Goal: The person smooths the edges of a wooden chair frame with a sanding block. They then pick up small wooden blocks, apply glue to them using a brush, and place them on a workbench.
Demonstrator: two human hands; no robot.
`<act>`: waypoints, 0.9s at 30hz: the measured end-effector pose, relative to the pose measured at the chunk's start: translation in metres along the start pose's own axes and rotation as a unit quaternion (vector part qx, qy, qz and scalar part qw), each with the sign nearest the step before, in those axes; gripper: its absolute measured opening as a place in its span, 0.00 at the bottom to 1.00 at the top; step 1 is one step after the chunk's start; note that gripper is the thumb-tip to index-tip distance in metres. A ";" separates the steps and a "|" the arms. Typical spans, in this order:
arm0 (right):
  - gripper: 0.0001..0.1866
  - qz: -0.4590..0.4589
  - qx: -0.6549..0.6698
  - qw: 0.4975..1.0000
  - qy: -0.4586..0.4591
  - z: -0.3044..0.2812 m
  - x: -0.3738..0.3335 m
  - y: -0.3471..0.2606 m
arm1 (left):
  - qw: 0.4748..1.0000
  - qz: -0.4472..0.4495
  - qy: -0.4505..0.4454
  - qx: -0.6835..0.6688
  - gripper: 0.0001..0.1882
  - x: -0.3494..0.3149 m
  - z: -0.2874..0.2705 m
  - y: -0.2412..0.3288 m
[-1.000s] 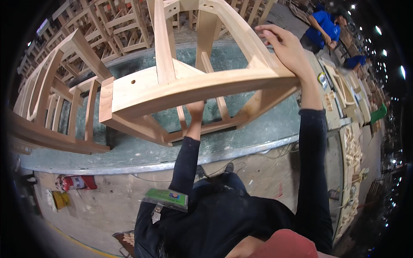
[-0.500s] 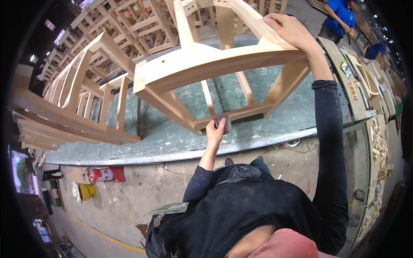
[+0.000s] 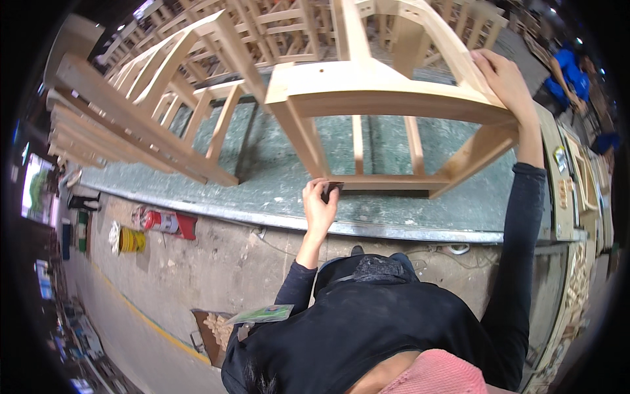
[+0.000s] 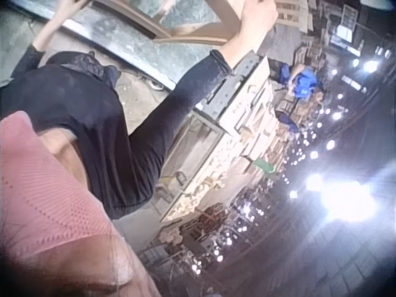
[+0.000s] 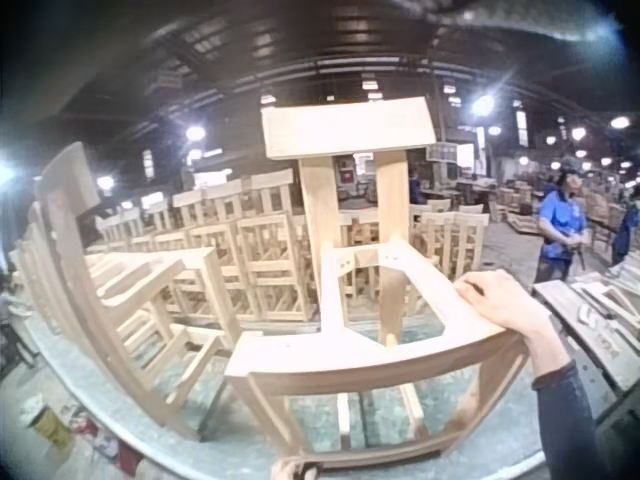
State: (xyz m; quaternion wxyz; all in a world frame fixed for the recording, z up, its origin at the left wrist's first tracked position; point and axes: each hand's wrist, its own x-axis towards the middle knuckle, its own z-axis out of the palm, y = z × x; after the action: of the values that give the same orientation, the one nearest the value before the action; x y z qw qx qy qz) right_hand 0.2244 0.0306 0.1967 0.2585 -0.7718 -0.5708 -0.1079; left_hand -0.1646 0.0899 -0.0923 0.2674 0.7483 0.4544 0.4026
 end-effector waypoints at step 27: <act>0.11 -0.134 0.187 0.917 0.327 0.026 -0.074 -0.068 | 0.983 -0.083 -0.142 -0.082 0.17 -0.019 -0.005 0.027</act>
State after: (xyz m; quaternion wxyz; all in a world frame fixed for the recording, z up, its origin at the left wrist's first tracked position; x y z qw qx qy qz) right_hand 0.1334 -0.0022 0.1591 0.5534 -0.5472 -0.5627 -0.2789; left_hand -0.1610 0.0612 -0.0762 0.4220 0.7331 0.4375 0.3051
